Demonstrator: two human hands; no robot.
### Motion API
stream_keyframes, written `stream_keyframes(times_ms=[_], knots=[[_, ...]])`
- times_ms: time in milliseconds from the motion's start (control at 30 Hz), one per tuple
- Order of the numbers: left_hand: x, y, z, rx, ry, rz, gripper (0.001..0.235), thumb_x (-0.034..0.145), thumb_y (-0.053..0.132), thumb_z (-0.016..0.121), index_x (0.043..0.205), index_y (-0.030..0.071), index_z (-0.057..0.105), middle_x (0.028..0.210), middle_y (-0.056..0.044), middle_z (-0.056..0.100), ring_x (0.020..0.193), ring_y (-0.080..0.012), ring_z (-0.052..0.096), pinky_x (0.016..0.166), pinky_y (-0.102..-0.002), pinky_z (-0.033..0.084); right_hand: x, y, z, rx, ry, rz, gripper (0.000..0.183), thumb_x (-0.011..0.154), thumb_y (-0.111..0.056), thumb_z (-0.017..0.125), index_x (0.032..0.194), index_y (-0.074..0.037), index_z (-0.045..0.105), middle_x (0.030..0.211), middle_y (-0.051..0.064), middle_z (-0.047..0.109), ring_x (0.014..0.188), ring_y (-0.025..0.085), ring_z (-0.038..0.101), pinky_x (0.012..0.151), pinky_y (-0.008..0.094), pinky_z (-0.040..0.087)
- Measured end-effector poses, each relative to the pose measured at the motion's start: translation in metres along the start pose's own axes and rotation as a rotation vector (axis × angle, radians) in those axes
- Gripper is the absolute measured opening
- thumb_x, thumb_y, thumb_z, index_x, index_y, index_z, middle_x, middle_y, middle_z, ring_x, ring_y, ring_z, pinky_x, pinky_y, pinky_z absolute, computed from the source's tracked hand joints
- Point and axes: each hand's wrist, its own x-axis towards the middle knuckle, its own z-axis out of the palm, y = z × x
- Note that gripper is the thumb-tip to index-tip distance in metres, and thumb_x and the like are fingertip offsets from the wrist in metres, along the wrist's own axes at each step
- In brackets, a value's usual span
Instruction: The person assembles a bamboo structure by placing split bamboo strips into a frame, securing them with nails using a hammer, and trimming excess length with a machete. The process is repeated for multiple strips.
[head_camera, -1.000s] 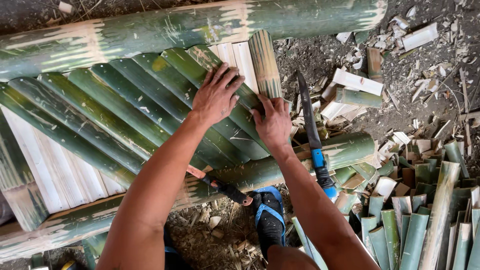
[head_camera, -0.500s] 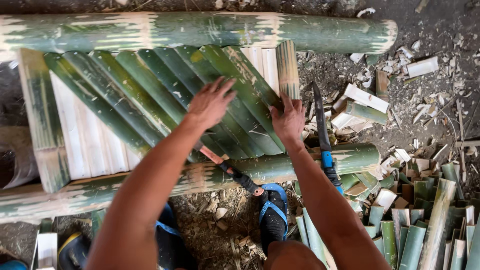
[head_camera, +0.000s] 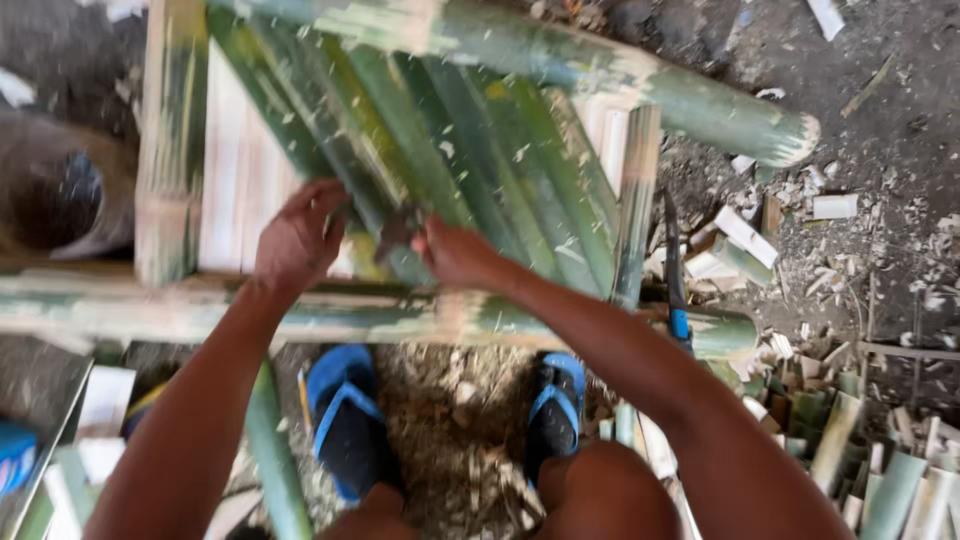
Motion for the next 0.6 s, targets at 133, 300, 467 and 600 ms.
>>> stream_keyframes(times_ms=[133, 300, 467, 600], knots=[[-0.033, -0.034, -0.023, -0.186, 0.447, -0.004, 0.023, 0.098, 0.002, 0.062, 0.119, 0.01, 0.068, 0.12, -0.012, 0.069, 0.106, -0.0355, 0.069, 0.09, -0.045, 0.058, 0.066, -0.036, 0.016, -0.075, 0.138, -0.042, 0.042, 0.093, -0.035, 0.071, 0.11, 0.0, 0.054, 0.071, 0.009, 0.064, 0.059, 0.022, 0.061, 0.054, 0.043, 0.051], [-0.067, -0.114, -0.064, -0.135, 0.67, -0.097, 0.016, 0.1, -0.001, 0.058, 0.114, 0.005, 0.064, 0.11, -0.017, 0.066, 0.098, -0.0396, 0.067, 0.082, -0.048, 0.056, 0.124, -0.086, 0.09, 0.278, 0.319, 0.057, 0.034, 0.098, -0.037, 0.068, 0.102, -0.004, 0.06, 0.074, 0.013, 0.059, 0.063, 0.023, 0.056, 0.058, 0.043, 0.048], [-0.067, -0.216, -0.1, 0.028, 0.539, -0.346, 0.019, 0.098, 0.004, 0.059, 0.114, 0.009, 0.068, 0.114, -0.02, 0.069, 0.1, -0.0426, 0.068, 0.085, -0.051, 0.056, 0.132, -0.112, 0.142, 0.139, 0.407, 0.066, 0.031, 0.098, -0.037, 0.067, 0.101, -0.007, 0.065, 0.079, 0.011, 0.068, 0.072, 0.027, 0.064, 0.063, 0.043, 0.05], [-0.025, -0.28, -0.092, 0.177, 0.018, -0.655, 0.023, 0.097, 0.017, 0.058, 0.117, 0.009, 0.066, 0.12, -0.021, 0.066, 0.104, -0.0411, 0.068, 0.087, -0.048, 0.057, 0.125, -0.116, 0.141, 0.147, 0.334, 0.175, 0.032, 0.094, -0.038, 0.065, 0.101, -0.007, 0.064, 0.076, 0.014, 0.068, 0.068, 0.031, 0.067, 0.062, 0.045, 0.049]])
